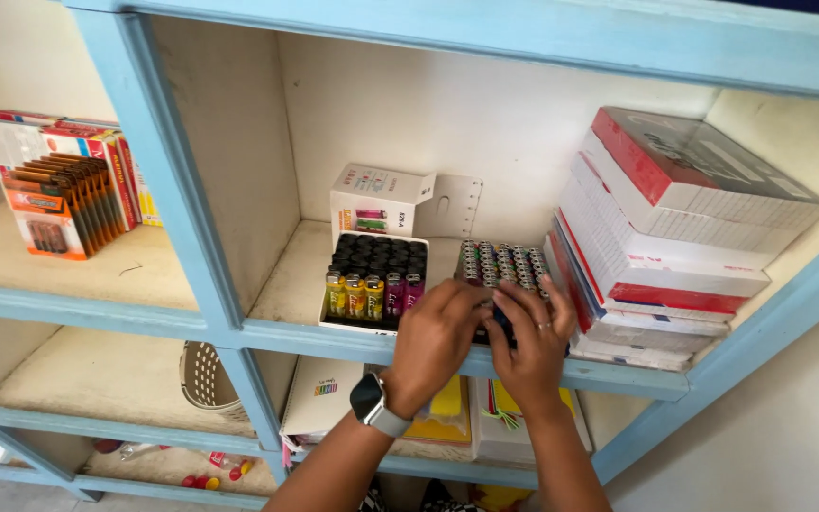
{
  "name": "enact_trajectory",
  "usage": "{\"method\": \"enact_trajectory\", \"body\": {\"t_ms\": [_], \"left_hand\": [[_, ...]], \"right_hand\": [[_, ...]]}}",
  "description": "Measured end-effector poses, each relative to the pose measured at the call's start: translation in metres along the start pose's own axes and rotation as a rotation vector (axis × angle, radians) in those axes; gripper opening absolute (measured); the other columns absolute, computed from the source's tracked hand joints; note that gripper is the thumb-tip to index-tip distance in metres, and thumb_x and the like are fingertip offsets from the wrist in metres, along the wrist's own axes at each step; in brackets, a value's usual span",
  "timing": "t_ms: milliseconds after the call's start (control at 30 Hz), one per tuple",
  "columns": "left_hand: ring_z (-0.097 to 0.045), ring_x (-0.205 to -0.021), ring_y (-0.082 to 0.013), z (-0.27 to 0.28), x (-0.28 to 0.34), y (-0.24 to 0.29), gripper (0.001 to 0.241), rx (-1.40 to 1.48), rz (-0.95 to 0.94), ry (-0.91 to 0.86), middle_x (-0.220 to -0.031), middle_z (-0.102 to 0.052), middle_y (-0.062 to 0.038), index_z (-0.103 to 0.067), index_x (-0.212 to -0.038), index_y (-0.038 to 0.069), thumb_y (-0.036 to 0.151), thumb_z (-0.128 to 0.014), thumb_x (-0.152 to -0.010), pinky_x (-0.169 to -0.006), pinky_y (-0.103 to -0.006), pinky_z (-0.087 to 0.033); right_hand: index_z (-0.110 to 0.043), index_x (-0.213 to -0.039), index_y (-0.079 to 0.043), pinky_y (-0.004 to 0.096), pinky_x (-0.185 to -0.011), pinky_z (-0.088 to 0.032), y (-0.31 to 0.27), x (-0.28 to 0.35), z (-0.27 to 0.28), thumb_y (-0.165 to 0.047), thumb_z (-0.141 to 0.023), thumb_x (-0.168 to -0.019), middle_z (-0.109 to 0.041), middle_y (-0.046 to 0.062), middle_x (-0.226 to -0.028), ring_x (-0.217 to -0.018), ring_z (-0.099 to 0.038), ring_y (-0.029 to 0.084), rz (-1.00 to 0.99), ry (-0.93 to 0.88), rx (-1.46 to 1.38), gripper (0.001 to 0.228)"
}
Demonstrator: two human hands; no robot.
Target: Organizing and arranging cigarette lighters into a display tray on a store shelf.
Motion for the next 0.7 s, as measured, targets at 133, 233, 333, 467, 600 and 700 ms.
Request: {"method": "enact_trajectory", "body": {"t_ms": [133,233,333,467,600,700], "left_hand": [[-0.069,-0.094,-0.0327,0.019,0.010,0.005,0.026,0.017,-0.100,0.040,-0.104,-0.068,-0.011,-0.070,-0.113,0.007,0.002,-0.072,-0.087,-0.078,-0.0420,-0.058],[-0.070,-0.097,-0.0307,0.034,0.017,-0.005,0.029,0.062,-0.111,0.021,-0.106,-0.068,-0.010,-0.070,-0.116,0.006,0.001,-0.075,-0.087,-0.081,-0.0404,-0.059],[-0.070,-0.101,-0.0321,0.055,0.022,-0.020,0.029,0.040,-0.180,0.064,-0.111,-0.070,-0.011,-0.067,-0.113,0.005,-0.003,-0.073,-0.086,-0.086,-0.0413,-0.059],[-0.071,-0.094,-0.0298,0.078,0.027,-0.046,0.025,-0.003,-0.093,0.150,-0.105,-0.073,-0.010,-0.069,-0.109,0.006,-0.002,-0.076,-0.087,-0.081,-0.0393,-0.058],[-0.071,-0.094,-0.0296,0.082,0.045,-0.076,0.022,-0.047,-0.106,0.219,-0.103,-0.072,-0.009,-0.068,-0.106,0.007,-0.005,-0.073,-0.088,-0.081,-0.0393,-0.059],[-0.071,-0.092,-0.0301,0.080,0.041,-0.066,0.024,-0.075,-0.106,0.172,-0.103,-0.070,-0.009,-0.069,-0.109,0.009,-0.001,-0.073,-0.088,-0.078,-0.0392,-0.058]], "right_hand": [[-0.068,-0.120,-0.006,0.048,-0.113,-0.037,-0.001,0.019,-0.014,-0.005,-0.074,-0.087,-0.069,0.006,-0.125,-0.132,-0.055,0.037,0.041,0.026,-0.080,0.033],[-0.062,-0.122,-0.003,0.043,-0.102,-0.051,-0.006,0.023,-0.033,0.003,-0.070,-0.090,-0.067,0.015,-0.122,-0.114,-0.066,0.034,-0.068,0.026,-0.333,0.033],[-0.056,-0.125,-0.004,0.040,-0.093,-0.056,-0.031,0.007,-0.044,0.005,-0.067,-0.093,-0.066,0.017,-0.118,-0.107,-0.069,0.033,-0.042,0.046,-0.464,0.035],[-0.053,-0.129,-0.002,0.035,-0.088,-0.058,-0.043,-0.003,-0.065,0.001,-0.068,-0.097,-0.070,0.015,-0.114,-0.101,-0.073,0.026,-0.135,0.029,-0.647,0.036],[-0.058,-0.127,-0.002,0.033,-0.084,-0.058,-0.050,-0.002,-0.076,-0.001,-0.071,-0.095,-0.071,0.015,-0.110,-0.097,-0.074,0.023,-0.140,-0.023,-0.599,0.035],[-0.059,-0.126,-0.003,0.031,-0.081,-0.060,-0.050,-0.002,-0.082,-0.003,-0.073,-0.095,-0.071,0.014,-0.113,-0.096,-0.075,0.021,-0.116,-0.047,-0.580,0.035]]}}
Point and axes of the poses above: each hand's wrist, its own x-axis away from the middle knuckle, its own z-axis out of the back of the hand, y = z × x, the point moved 4 cm from there along -x, towards the middle knuckle
